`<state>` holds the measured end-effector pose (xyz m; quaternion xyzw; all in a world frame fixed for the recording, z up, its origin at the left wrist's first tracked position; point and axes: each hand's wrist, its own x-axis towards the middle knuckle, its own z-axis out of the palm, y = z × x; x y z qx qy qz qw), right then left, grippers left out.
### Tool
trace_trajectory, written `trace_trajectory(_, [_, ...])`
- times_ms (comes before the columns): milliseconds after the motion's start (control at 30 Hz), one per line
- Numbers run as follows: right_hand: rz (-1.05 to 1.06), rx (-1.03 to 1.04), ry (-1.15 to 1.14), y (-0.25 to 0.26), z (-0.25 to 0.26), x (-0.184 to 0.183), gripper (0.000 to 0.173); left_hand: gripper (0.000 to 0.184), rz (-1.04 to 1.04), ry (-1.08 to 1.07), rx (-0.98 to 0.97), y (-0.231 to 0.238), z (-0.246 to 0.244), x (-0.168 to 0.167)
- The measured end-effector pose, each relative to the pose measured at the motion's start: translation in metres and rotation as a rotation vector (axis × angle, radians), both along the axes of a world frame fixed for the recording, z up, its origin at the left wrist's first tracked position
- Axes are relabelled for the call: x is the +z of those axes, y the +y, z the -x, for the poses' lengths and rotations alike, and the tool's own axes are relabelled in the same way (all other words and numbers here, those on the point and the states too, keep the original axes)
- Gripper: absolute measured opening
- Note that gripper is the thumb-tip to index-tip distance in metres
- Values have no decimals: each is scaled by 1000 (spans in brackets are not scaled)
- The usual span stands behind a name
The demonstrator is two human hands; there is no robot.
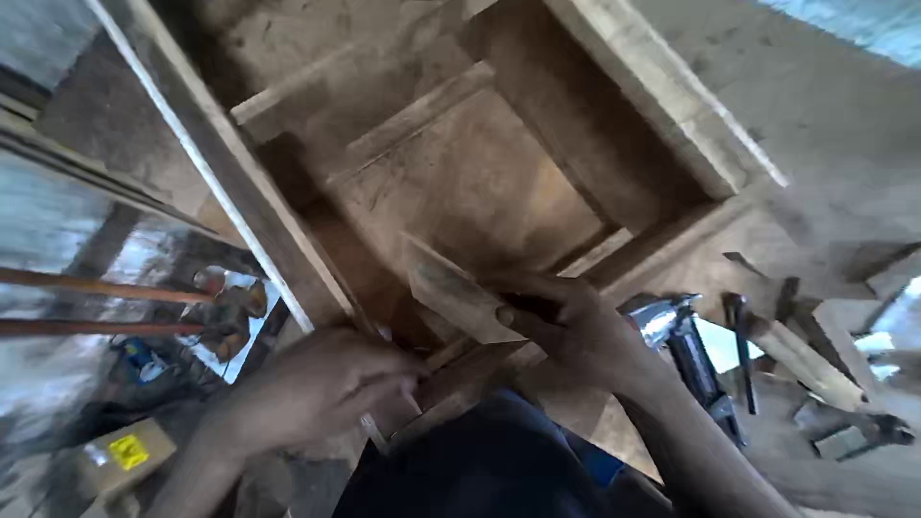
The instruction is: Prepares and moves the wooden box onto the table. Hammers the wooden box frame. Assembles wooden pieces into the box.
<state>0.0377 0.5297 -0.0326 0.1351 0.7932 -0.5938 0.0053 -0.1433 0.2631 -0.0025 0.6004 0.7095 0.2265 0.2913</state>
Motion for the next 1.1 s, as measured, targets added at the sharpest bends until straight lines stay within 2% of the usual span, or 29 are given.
trace_trajectory(67, [12, 134, -79, -15, 20, -8, 34, 34, -99, 190, 225, -15, 15, 12])
trace_trajectory(133, [40, 246, -143, -27, 31, -16, 36, 36, -128, 364, 360, -26, 28, 14])
trace_trajectory(233, [38, 348, -174, -25, 37, -23, 33, 42, -101, 407, 433, -36, 35, 6])
trace_trajectory(333, [-23, 421, -240, -17, 31, -21, 30, 43, -68, 380, 344, -31, 38, -14])
trace_trajectory(433, [6, 458, -273, -11, 30, -19, 31, 36, -16, 351, 125, -18, 46, -33])
trace_trajectory(667, [41, 531, -221, -2, 34, -25, 32, 34, 153, 207, -82, 2, 73, -33])
trace_trajectory(867, [-25, 633, -244, 7, 33, -24, 34, 25, 166, 139, -124, 7, 81, -36])
trace_trajectory(1033, [-188, 697, -252, 14, 26, -17, 28, 27, 145, 131, -120, 8, 80, -36])
trace_trajectory(1100, [-255, 689, -278, 15, 22, -16, 34, 26, 147, 139, -116, 8, 79, -36])
